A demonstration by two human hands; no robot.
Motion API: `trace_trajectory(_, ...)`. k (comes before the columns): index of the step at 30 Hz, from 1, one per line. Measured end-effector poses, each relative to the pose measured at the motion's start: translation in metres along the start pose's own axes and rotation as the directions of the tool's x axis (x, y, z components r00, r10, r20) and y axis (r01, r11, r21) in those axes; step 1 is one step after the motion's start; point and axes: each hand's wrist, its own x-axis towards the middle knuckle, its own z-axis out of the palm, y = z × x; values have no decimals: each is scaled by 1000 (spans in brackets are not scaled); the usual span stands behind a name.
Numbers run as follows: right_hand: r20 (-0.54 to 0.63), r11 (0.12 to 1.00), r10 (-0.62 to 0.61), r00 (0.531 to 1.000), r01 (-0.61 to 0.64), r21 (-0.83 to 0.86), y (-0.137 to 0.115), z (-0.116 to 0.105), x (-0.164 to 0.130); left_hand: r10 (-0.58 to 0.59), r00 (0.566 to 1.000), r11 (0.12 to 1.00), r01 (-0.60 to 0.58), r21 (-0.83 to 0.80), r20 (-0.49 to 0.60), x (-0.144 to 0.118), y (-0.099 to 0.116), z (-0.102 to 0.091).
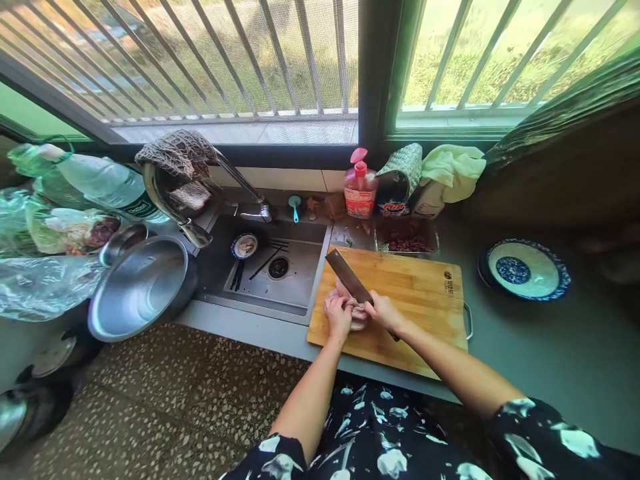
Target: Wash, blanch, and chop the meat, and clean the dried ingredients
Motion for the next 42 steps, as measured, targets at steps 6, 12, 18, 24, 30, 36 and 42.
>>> trace_trajectory(6,26,999,45,999,-45,10,19,1,-33,-30,1000,999,30,-41,2,1,-1,2)
trace_trajectory(12,-50,999,0,999,2,38,-8,10,3,-28,998,994,34,-100,62,3,-9,-6)
trace_trajectory(18,-32,999,51,998,-51,-2,4,-4,-22,-142,987,982,150,-118,72,10,-6,-5)
trace_trajectory(24,-139,993,78,987,-64,99,-14,3,-18,-54,996,995,60,-83,68,5,0,-5)
trace_trajectory(30,-139,990,88,986,-71,122,-23,10,-6,28,997,997,-24,-72,66,2,2,-12)
trace_trajectory(36,-209,997,47,977,-33,73,-16,5,-12,-13,996,1000,15,-22,88,5,4,-9)
trace_trajectory(42,-211,1000,11,977,-10,8,-21,14,-8,-81,993,994,87,-69,88,6,2,-8)
